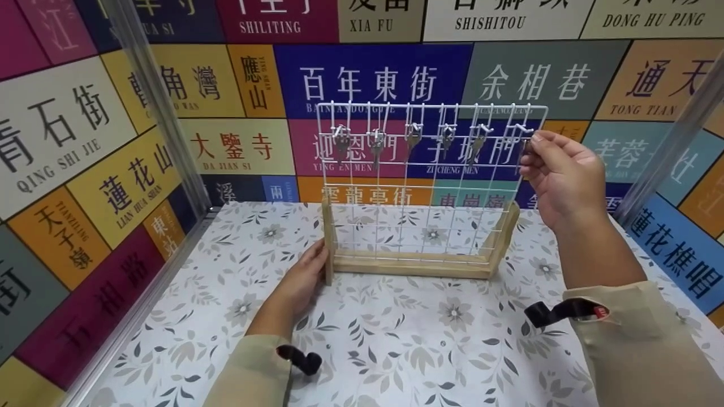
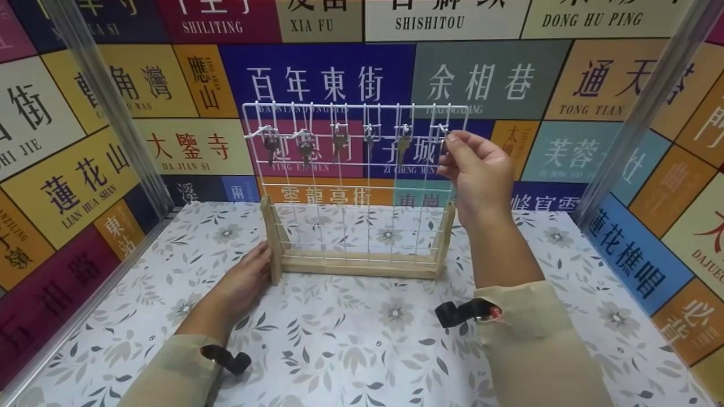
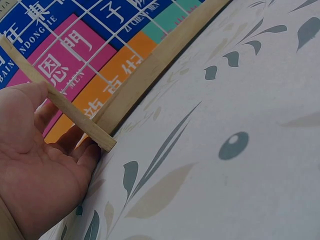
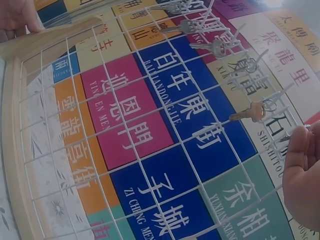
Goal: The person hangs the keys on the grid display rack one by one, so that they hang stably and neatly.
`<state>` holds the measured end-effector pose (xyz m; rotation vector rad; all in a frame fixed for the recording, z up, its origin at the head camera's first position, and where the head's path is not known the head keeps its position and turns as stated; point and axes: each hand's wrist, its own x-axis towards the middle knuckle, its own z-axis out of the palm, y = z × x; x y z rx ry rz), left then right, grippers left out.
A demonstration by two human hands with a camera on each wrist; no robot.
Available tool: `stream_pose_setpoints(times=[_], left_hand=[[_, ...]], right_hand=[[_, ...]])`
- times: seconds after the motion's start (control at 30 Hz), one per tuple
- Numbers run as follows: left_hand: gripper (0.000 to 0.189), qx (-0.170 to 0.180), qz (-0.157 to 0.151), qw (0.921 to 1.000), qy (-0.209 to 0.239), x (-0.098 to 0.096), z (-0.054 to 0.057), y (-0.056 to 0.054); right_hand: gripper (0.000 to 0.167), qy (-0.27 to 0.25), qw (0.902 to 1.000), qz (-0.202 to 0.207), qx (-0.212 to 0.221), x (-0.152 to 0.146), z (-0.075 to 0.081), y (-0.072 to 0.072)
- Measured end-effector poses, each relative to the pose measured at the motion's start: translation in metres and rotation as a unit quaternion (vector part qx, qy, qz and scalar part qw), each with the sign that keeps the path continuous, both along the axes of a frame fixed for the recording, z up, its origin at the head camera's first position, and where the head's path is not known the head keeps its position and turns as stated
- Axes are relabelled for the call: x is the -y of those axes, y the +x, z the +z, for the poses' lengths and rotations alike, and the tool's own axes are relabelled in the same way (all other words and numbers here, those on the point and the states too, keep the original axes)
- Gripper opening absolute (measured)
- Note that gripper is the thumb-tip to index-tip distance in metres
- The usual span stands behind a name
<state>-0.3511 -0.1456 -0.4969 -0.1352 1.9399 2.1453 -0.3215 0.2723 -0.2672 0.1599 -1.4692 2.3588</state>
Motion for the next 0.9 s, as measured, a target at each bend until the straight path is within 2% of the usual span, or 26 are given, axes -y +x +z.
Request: stream_pose_setpoints(times=[0.2,0.37,0.6,0.77,0.9], left_hand=[[0.056,0.016,0.0,0.9999,-0.004,0.001,0.001,-0.001],[0.055,0.015,-0.003,0.9998,0.009,0.001,0.001,-0.001],[0.056,0.015,0.0,0.9997,0.018,-0.001,0.003,0.002],[0.053,0.02,0.01,0.9994,0.027,-0.002,0.014,0.006],[0.055,0.009,0.022,0.9997,-0.006,-0.006,0.027,0.01]], right_hand=[[0.039,0.003,0.9999,-0.007,0.008,-0.006,-0.007,0.001],[0.036,0.003,0.9999,-0.002,0.012,-0.008,-0.015,0.001],[0.037,0.033,0.9988,-0.013,0.034,-0.008,-0.033,0.004],[0.039,0.07,0.9957,-0.034,0.051,-0.012,-0.051,0.006],[0.044,0.103,0.9894,-0.064,0.081,-0.019,-0.065,0.006]])
